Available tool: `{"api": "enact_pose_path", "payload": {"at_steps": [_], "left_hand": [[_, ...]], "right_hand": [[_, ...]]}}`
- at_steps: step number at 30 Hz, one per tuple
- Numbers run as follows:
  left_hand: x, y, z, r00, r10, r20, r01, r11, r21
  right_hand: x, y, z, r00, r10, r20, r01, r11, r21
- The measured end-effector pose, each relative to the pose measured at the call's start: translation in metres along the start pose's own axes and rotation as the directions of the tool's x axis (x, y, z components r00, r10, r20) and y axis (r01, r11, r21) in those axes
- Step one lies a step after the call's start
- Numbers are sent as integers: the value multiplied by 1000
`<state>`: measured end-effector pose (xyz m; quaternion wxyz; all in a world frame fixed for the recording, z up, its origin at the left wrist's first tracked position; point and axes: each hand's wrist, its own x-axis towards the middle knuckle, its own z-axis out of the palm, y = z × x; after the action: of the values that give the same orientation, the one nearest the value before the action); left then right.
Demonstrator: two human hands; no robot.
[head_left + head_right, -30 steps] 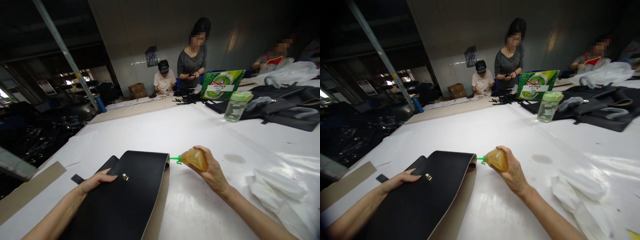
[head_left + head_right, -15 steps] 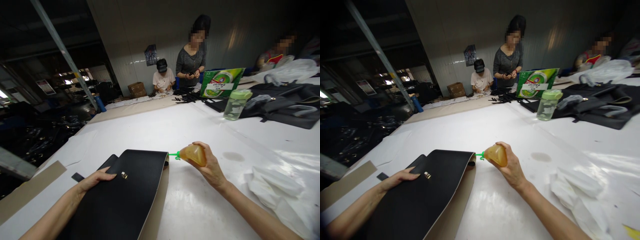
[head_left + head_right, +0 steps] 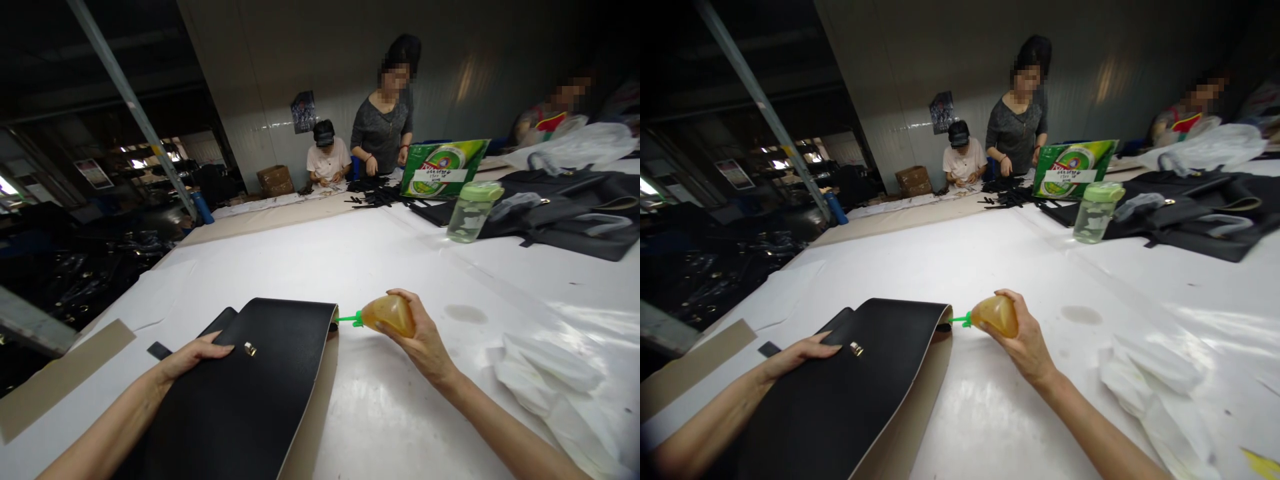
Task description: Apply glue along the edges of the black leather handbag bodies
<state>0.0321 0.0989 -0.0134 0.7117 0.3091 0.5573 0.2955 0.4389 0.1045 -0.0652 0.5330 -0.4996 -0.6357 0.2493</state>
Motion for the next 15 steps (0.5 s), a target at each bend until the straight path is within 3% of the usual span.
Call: {"api": "enact_pose_path", "payload": {"at_steps": [7, 15], "left_hand": [[-3, -1, 2, 999, 22, -38, -22, 1000, 0], [-1, -3, 1, 999, 25, -48, -24, 1000, 17]], "right_hand": [[-6, 3, -2, 999, 42, -31, -41, 998, 39], [-8, 2, -5, 999, 34, 23, -34, 999, 14]]}}
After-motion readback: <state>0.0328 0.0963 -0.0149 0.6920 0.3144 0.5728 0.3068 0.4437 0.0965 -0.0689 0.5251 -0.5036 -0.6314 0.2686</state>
